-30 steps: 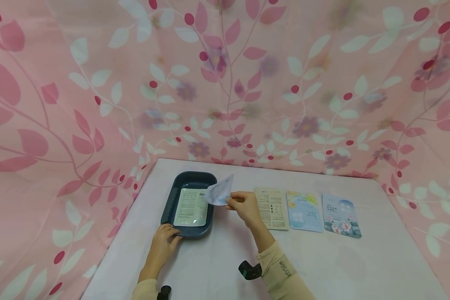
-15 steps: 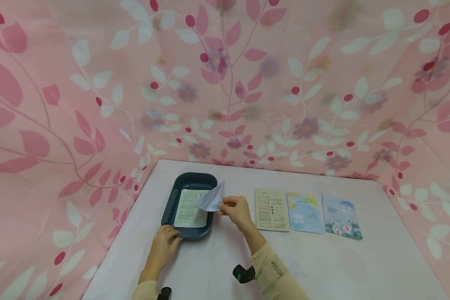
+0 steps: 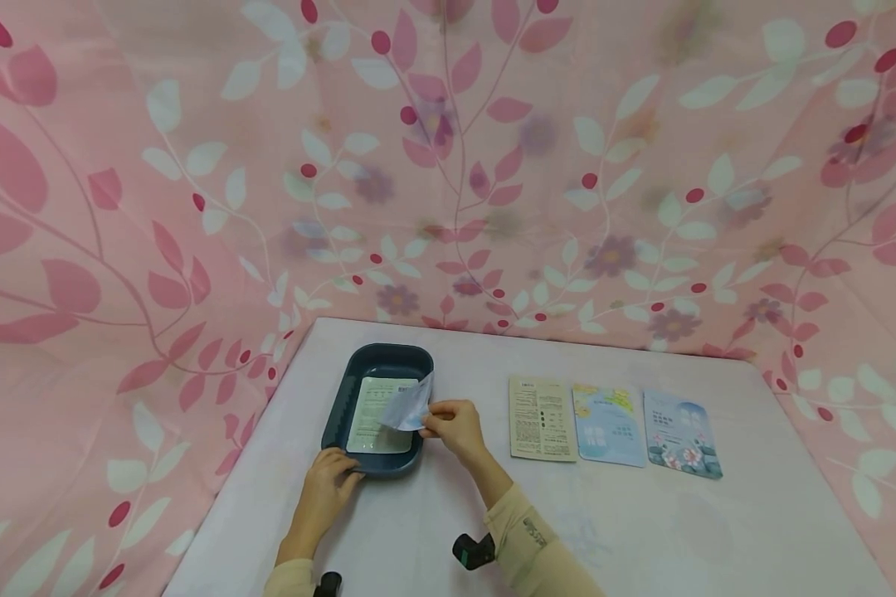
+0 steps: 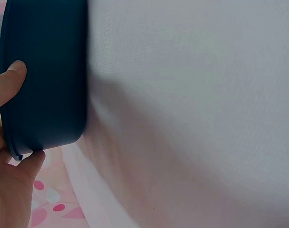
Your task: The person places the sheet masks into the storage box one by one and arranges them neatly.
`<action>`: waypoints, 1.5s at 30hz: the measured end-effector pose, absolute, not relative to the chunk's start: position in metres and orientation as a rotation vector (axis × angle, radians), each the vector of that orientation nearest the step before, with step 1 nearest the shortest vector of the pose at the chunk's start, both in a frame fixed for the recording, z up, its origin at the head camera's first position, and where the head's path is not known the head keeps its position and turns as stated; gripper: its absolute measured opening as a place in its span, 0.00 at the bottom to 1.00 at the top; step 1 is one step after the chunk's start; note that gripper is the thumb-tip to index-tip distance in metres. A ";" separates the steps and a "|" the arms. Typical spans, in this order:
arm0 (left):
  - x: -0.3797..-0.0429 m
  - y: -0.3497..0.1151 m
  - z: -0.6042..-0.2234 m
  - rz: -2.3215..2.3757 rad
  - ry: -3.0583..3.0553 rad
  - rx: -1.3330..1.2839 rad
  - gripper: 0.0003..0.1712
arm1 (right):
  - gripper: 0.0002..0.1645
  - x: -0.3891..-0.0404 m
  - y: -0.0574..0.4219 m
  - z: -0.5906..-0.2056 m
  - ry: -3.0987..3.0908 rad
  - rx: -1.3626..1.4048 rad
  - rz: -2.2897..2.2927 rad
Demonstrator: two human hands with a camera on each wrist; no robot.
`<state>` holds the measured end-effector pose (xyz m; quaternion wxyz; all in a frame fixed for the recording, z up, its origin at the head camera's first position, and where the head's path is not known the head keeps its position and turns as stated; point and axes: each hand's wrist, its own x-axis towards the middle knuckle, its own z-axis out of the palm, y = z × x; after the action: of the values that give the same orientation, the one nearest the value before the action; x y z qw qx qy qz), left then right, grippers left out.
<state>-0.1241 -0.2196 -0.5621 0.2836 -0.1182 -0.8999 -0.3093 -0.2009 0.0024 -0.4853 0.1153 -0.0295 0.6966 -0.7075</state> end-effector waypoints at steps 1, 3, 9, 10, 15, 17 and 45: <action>-0.124 -0.220 -0.562 -0.826 -2.406 -0.318 0.14 | 0.16 -0.200 0.001 -0.487 2.041 -0.077 -2.065; -0.124 -0.220 -0.562 -0.823 -2.401 -0.322 0.14 | 0.16 -0.200 -0.001 -0.491 2.040 -0.061 -2.063; -0.125 -0.221 -0.563 -0.820 -2.400 -0.318 0.14 | 0.16 -0.199 -0.005 -0.504 2.064 -0.033 -2.061; -0.125 -0.221 -0.564 -0.816 -2.402 -0.317 0.14 | 0.16 -0.199 -0.006 -0.506 2.075 -0.029 -2.053; -0.124 -0.220 -0.563 -0.818 -2.416 -0.307 0.14 | 0.15 -0.200 -0.008 -0.514 2.107 0.008 -2.024; -0.124 -0.220 -0.563 -0.824 -2.420 -0.303 0.13 | 0.15 -0.201 -0.009 -0.516 2.114 0.022 -2.022; -0.125 -0.219 -0.563 -0.811 -2.367 -0.351 0.16 | 0.08 -0.199 -0.022 -0.517 2.492 -0.210 -1.796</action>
<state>-0.1249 -0.2187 -0.5635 0.3027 -0.1325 -0.8929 -0.3060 -0.1995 -0.0218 -0.5171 0.0316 -0.0682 0.8090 -0.5830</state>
